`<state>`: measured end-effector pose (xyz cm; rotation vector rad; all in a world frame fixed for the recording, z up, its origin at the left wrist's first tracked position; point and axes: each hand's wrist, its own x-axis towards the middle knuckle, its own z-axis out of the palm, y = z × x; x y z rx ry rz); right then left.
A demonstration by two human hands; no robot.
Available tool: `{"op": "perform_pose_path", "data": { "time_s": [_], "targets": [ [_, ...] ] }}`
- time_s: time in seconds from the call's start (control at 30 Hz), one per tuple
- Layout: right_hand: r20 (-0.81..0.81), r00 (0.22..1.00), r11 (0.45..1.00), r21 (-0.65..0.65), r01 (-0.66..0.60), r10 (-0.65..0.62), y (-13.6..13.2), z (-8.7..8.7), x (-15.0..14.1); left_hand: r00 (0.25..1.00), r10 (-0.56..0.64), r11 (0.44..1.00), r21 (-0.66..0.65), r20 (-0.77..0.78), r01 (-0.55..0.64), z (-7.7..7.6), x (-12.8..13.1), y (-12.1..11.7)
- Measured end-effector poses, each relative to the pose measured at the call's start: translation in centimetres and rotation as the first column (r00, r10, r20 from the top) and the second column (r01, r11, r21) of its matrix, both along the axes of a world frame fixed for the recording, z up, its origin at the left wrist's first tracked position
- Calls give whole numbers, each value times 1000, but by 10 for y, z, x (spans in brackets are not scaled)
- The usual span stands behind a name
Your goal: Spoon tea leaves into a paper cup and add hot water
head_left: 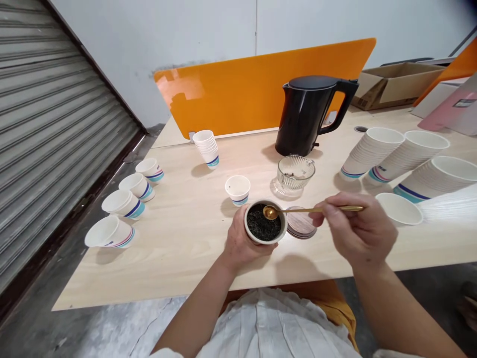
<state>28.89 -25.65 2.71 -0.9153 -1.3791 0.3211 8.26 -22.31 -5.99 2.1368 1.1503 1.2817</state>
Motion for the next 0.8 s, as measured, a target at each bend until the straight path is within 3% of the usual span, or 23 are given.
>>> {"op": "perform_pose_path", "data": {
  "time_s": [0.13,0.27,0.5,0.8],
  "targets": [
    [111,994,998,-59,14,-7,4,-23,-5,1000,26,999,40,-16,-25,-4,-1,-1],
    [159,987,998,-57,-11,20,11,-30,-10,999,26,998,60,-36,-24,-4,-2,0],
    [-73,992,973,-203,-113,100,14,-24,-20,998,27,1000,3,-59,-27,-2,-2,1],
    [-272,961,946,-295,-135,53,25,-26,-20,993,55,997,51,-102,-50,5,1,1]
  ]
}}
